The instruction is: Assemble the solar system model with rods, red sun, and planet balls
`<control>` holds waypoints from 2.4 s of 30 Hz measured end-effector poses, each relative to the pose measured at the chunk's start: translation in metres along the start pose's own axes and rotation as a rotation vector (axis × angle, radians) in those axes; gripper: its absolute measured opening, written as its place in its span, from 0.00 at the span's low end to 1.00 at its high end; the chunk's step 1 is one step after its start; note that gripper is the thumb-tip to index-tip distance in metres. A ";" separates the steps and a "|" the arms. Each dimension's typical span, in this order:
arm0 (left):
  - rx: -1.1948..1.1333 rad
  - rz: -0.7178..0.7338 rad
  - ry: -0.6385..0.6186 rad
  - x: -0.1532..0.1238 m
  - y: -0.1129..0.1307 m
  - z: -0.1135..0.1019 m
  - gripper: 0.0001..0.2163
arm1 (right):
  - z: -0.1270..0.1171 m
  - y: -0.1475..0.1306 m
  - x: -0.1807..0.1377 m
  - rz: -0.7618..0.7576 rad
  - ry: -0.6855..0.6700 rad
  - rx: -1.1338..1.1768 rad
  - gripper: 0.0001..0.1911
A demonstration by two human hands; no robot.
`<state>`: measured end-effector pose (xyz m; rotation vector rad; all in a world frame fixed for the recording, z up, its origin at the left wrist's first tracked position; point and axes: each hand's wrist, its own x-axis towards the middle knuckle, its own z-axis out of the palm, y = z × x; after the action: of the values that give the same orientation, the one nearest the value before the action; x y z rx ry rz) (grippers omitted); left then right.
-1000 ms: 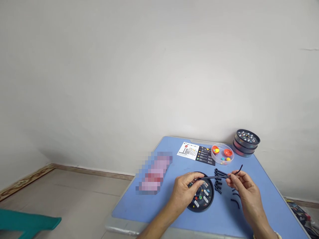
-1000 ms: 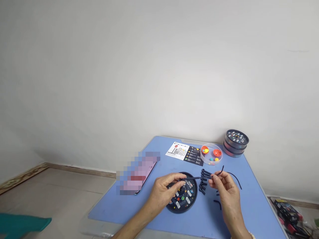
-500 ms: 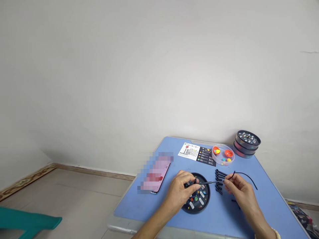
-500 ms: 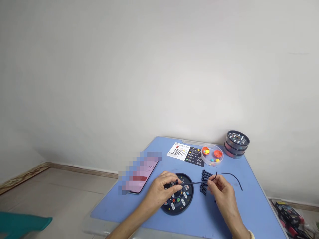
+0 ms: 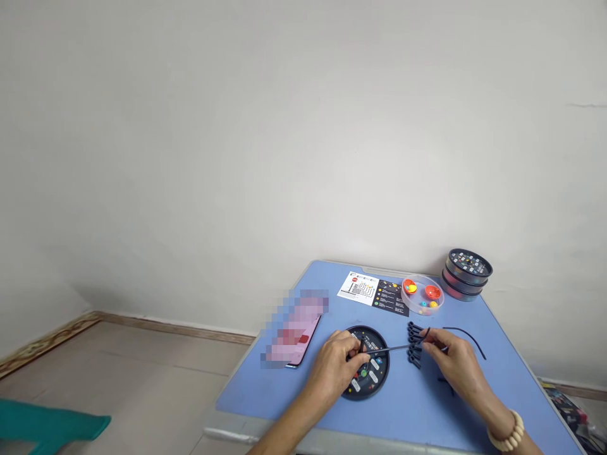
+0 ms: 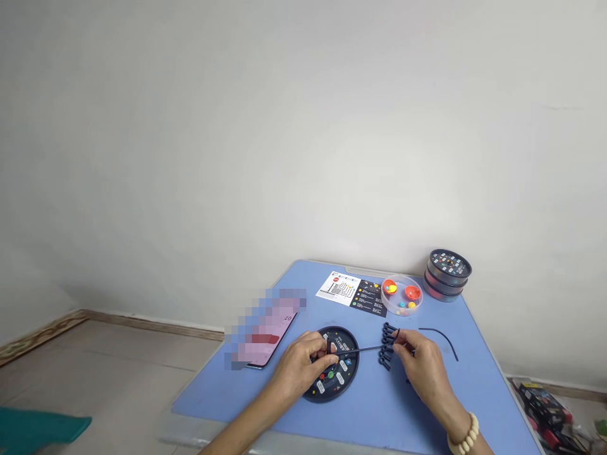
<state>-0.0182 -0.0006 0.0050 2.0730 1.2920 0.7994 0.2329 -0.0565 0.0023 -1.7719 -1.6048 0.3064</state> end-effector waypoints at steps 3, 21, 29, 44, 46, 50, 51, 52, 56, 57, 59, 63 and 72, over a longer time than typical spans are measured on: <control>-0.006 0.008 0.023 0.000 0.000 0.002 0.07 | -0.018 0.014 0.006 0.032 0.036 -0.071 0.18; -0.016 0.064 0.083 -0.007 0.005 0.000 0.04 | -0.053 0.055 0.041 0.181 -0.185 -0.741 0.16; -0.156 0.091 0.128 -0.009 0.010 -0.005 0.07 | -0.064 0.055 0.042 0.219 -0.157 -0.571 0.09; -0.358 0.055 0.183 0.016 0.019 -0.023 0.14 | -0.025 0.039 0.047 0.091 -0.100 -0.033 0.14; -0.309 0.054 0.110 0.028 0.021 -0.025 0.13 | -0.020 0.036 0.050 0.099 -0.102 -0.008 0.14; -0.236 0.142 -0.075 0.059 0.028 -0.022 0.09 | -0.014 0.032 0.053 0.099 -0.145 0.034 0.12; -0.223 0.174 -0.126 0.068 0.030 -0.019 0.08 | -0.013 0.031 0.053 0.101 -0.161 0.043 0.11; -0.207 0.211 -0.179 0.076 0.031 -0.015 0.08 | -0.012 0.030 0.053 0.103 -0.176 0.051 0.09; -0.111 0.343 -0.325 0.105 0.038 0.008 0.10 | -0.009 0.031 0.054 0.111 -0.218 0.080 0.07; -0.085 0.370 -0.347 0.111 0.038 0.014 0.10 | -0.008 0.031 0.055 0.112 -0.222 0.086 0.06; -0.037 0.418 -0.384 0.120 0.039 0.026 0.11 | -0.007 0.032 0.056 0.114 -0.225 0.097 0.06; 0.041 0.496 -0.431 0.130 0.038 0.040 0.13 | -0.007 0.033 0.056 0.118 -0.229 0.120 0.07; 0.104 0.596 -0.440 0.133 0.037 0.046 0.10 | -0.004 0.033 0.055 0.129 -0.217 0.131 0.08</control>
<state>0.0847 0.1004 0.0265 2.5708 0.4881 0.4623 0.2721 -0.0056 -0.0007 -1.7925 -1.5797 0.6704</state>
